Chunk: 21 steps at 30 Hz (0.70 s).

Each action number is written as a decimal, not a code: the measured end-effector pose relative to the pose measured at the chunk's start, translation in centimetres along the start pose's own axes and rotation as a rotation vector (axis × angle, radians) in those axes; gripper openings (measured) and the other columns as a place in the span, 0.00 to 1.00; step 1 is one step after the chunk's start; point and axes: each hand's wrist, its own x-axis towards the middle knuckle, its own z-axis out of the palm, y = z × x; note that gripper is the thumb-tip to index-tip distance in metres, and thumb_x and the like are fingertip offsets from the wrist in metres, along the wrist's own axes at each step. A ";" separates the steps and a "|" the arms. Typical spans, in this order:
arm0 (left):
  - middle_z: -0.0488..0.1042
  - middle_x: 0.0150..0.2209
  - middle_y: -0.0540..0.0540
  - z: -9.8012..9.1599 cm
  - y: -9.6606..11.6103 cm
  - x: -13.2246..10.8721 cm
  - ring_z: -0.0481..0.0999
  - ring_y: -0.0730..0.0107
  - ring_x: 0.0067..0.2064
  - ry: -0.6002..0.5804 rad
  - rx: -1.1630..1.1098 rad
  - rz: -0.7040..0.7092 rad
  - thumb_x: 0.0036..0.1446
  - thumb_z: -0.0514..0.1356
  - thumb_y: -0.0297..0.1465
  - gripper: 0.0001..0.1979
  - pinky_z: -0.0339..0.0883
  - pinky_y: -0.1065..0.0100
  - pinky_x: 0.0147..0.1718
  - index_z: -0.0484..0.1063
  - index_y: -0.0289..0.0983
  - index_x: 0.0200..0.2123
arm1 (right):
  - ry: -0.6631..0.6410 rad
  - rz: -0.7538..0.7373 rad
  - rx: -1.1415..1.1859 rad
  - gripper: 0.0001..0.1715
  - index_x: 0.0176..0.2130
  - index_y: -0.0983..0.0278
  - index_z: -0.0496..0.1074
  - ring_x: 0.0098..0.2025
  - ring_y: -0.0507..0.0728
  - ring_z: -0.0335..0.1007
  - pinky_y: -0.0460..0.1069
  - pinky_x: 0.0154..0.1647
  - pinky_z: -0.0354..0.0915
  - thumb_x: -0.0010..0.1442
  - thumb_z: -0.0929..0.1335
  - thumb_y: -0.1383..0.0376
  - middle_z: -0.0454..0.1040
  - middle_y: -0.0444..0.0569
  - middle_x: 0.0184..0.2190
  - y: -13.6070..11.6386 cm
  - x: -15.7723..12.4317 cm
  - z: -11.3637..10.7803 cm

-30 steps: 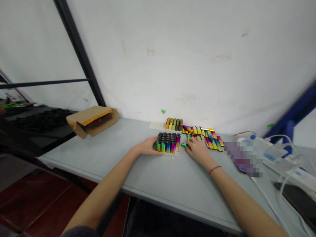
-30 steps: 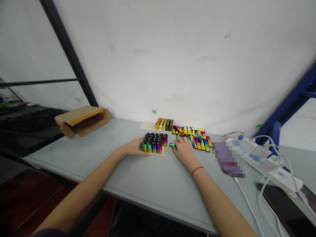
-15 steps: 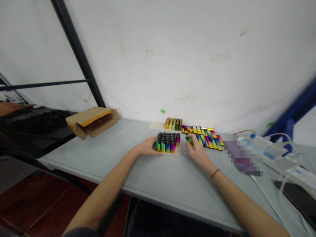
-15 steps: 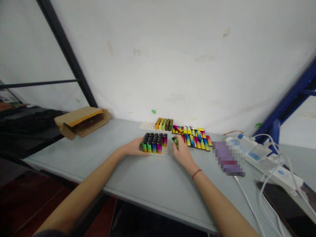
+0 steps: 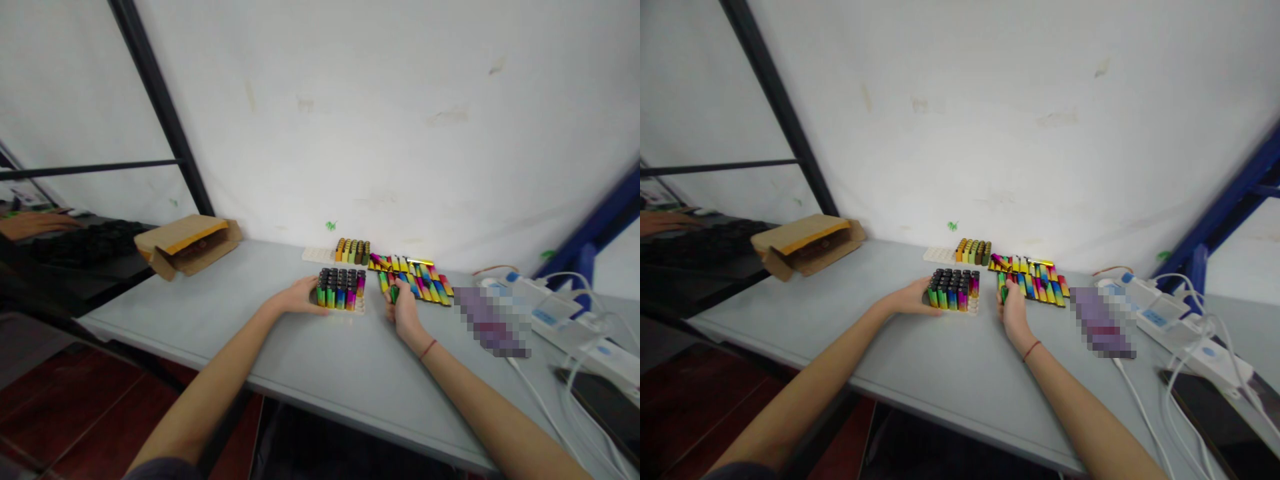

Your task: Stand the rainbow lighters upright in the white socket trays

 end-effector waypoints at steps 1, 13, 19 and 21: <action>0.64 0.63 0.37 0.0 0.0 0.0 0.63 0.42 0.63 -0.011 0.006 -0.001 0.44 0.70 0.51 0.47 0.52 0.50 0.64 0.62 0.34 0.62 | -0.001 0.012 0.025 0.25 0.18 0.59 0.53 0.11 0.47 0.36 0.45 0.12 0.36 0.64 0.55 0.53 0.44 0.36 0.09 -0.2 -0.1 0.0; 0.65 0.63 0.38 -0.1 0.1 -0.1 0.63 0.41 0.63 -0.003 -0.005 -0.023 0.42 0.71 0.51 0.47 0.52 0.47 0.64 0.63 0.38 0.62 | -0.071 -0.063 0.076 0.25 0.23 0.57 0.54 0.10 0.48 0.37 0.45 0.10 0.37 0.60 0.55 0.43 0.45 0.34 0.09 0.3 0.5 -0.4; 0.64 0.63 0.37 -0.1 0.2 -0.1 0.63 0.41 0.63 -0.013 0.000 -0.020 0.43 0.70 0.50 0.46 0.52 0.48 0.64 0.63 0.35 0.62 | -0.063 0.014 0.120 0.22 0.22 0.57 0.51 0.10 0.48 0.36 0.44 0.10 0.37 0.62 0.52 0.50 0.44 0.35 0.08 0.2 0.4 -0.5; 0.64 0.63 0.36 -0.1 0.2 -0.1 0.63 0.41 0.63 -0.018 0.002 -0.017 0.43 0.70 0.50 0.46 0.51 0.48 0.65 0.63 0.35 0.62 | -0.039 0.033 0.137 0.21 0.21 0.58 0.51 0.10 0.48 0.36 0.44 0.10 0.37 0.62 0.53 0.53 0.45 0.35 0.08 0.0 0.2 -0.3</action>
